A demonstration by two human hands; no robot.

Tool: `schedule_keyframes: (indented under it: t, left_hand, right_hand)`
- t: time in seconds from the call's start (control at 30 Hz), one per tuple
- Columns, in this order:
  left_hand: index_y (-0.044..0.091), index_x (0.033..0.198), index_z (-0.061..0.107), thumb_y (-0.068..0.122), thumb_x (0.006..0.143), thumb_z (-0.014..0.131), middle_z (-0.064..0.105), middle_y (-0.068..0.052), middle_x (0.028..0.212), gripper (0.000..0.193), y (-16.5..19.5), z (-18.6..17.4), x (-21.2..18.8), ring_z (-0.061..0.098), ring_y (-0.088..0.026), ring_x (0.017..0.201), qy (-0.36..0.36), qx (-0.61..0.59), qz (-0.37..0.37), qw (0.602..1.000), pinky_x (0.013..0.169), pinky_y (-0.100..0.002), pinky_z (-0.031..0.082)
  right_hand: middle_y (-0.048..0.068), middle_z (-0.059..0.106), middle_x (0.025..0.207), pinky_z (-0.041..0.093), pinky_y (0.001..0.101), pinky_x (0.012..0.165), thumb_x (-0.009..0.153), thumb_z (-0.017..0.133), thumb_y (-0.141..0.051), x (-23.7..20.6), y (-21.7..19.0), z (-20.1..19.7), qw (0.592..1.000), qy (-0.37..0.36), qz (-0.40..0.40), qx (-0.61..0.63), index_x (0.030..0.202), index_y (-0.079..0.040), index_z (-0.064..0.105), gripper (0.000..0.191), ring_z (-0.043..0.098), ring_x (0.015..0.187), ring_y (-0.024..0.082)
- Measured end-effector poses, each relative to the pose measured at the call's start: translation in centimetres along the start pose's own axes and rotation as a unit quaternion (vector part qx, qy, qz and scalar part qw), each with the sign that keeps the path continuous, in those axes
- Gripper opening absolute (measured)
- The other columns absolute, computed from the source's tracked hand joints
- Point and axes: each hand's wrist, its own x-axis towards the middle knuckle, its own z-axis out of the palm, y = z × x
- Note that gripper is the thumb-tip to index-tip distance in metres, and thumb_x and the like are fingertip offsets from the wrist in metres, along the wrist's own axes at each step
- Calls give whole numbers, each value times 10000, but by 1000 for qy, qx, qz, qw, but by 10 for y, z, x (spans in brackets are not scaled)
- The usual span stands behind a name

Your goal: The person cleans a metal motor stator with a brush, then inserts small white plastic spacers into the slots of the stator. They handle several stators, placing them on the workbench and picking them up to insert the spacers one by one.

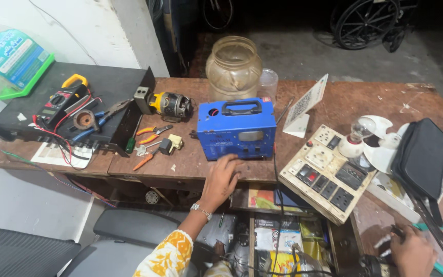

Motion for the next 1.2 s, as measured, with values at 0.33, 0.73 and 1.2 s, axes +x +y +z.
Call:
schedule_keyframes:
  t: [0.33,0.73,1.2]
  left_hand:
    - [80,1330,596,173,881,704,533,-160,1401,471,-43,-34,99,476,-383,1325,99,27,50,993,1076,-506,367]
    - [108,1172,684,242,910,696,631,-84,1038,294,-80,-41,144,582,-299,1033,41,31,35,998,925,-456,395]
    - [103,1468,474,557,859,689,451,-269,1461,790,-94,-39,147,338,-497,1409,-34,65,46,996,1137,-618,221]
  right_hand:
    - [99,709,1171,462,409,1023,813,750,-153,9,-219,-13,931,23,-215,296,1091,-107,750,281,630,1141,314]
    - [176,560,1425,363,479,1109,820,755,-185,75,-408,-43,903,64,-237,354,1363,-79,603,574,498,1275,381]
    - [194,428,1592,379,428,1141,898,706,-154,77,-425,-31,904,-2,-146,403,1413,-110,610,526,449,1446,368]
